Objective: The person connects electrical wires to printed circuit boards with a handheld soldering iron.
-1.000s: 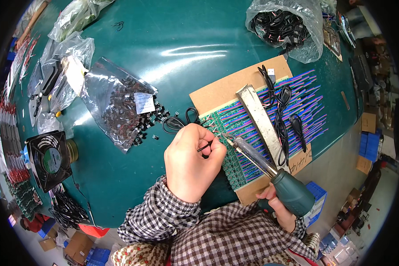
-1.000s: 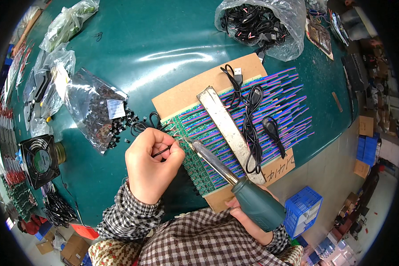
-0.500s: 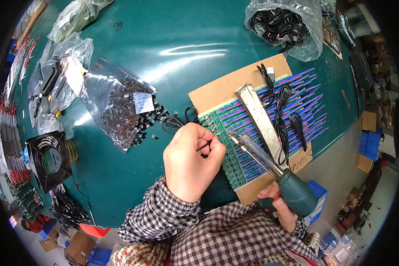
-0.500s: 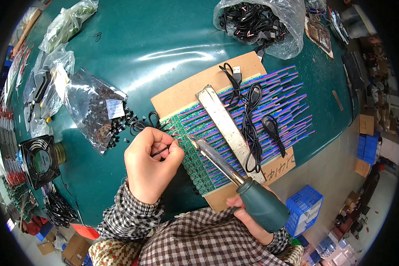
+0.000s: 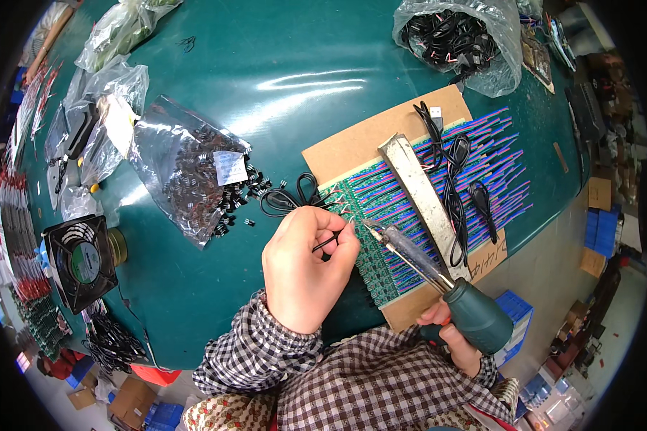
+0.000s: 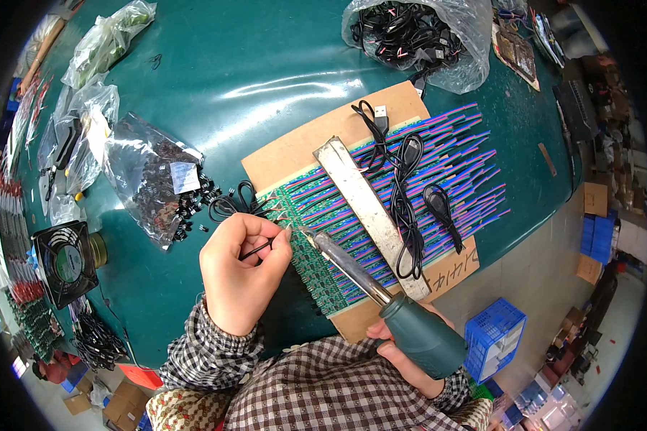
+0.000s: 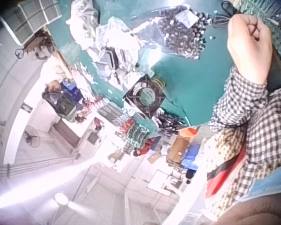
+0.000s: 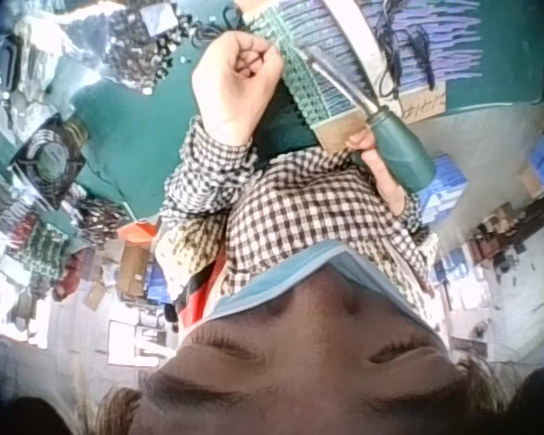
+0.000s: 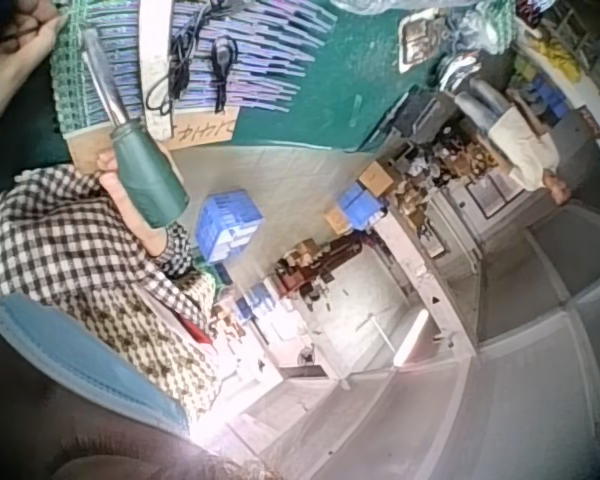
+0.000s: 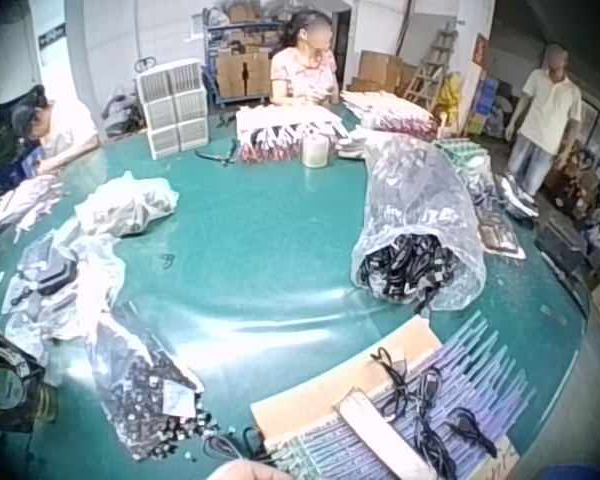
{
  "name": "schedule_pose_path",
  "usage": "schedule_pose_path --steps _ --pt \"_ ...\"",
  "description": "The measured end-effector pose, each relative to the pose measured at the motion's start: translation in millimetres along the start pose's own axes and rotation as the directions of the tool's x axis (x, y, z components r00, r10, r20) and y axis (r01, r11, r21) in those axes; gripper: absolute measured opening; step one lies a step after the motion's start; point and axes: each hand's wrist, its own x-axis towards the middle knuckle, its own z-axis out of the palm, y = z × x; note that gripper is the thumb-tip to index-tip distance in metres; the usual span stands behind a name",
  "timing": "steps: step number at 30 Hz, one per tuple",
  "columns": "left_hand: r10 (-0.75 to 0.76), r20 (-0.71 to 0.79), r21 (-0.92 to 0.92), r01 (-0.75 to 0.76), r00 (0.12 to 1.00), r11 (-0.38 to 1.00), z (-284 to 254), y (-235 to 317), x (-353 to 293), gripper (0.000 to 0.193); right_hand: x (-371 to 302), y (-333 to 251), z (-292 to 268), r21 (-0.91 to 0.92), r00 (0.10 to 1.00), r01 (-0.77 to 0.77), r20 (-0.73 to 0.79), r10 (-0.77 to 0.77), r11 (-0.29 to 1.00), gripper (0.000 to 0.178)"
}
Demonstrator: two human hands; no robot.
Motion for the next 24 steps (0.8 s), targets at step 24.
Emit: schedule_pose_path --steps 24 --pt "0.03 -0.022 -0.008 -0.03 0.999 1.0 3.2 -3.4 -1.7 0.01 -2.5 6.2 -3.8 -0.071 0.999 -0.04 -0.004 0.04 0.997 0.042"
